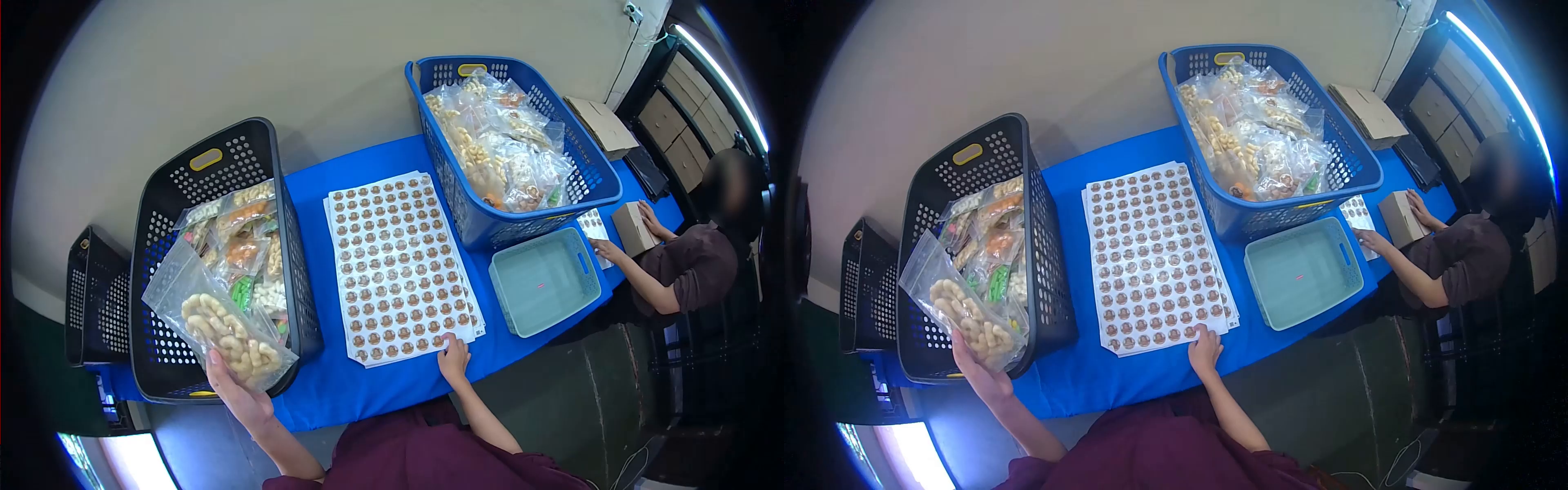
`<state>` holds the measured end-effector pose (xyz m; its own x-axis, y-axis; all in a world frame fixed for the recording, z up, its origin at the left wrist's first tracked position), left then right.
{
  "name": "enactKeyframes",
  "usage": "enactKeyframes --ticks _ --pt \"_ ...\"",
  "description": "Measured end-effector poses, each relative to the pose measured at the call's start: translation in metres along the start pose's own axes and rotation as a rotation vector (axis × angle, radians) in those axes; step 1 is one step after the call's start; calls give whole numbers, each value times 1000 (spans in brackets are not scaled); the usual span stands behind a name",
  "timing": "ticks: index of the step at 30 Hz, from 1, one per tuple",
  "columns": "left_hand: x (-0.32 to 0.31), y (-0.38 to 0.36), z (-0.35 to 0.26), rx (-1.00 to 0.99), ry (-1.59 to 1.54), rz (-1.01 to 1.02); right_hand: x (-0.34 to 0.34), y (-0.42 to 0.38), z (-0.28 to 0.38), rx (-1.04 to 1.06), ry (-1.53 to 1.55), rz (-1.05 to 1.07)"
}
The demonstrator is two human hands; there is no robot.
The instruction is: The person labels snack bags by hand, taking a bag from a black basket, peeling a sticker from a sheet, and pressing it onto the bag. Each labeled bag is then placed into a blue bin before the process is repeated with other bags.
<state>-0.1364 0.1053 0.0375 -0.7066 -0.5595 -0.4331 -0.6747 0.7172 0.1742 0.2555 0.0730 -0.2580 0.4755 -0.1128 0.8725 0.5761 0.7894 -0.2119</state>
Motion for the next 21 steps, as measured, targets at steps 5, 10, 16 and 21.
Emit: enactKeyframes --ticks 5,10,16,21 --pt "-7 -2 -7 -45 57 43 8 9 8 -40 206 28" --pt "-8 -3 -7 -62 78 44 -4 19 3 -38 286 52" --pt "-8 -4 -9 -89 105 63 -44 16 -18 -140 722 547" --pt "-19 -6 -7 -65 97 115 25 -4 22 -352 1120 892"
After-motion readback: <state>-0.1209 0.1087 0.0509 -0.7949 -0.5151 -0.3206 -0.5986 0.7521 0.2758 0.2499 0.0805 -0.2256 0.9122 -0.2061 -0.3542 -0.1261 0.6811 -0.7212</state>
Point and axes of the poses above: each hand's wrist, its own y-axis towards the middle knuckle, its own x-axis out of the back of the hand, z = x × y, the point moved 9 cm from there along y, towards the middle knuckle, and after that the axes turned 12 degrees about -x, right-handed, at the moved point
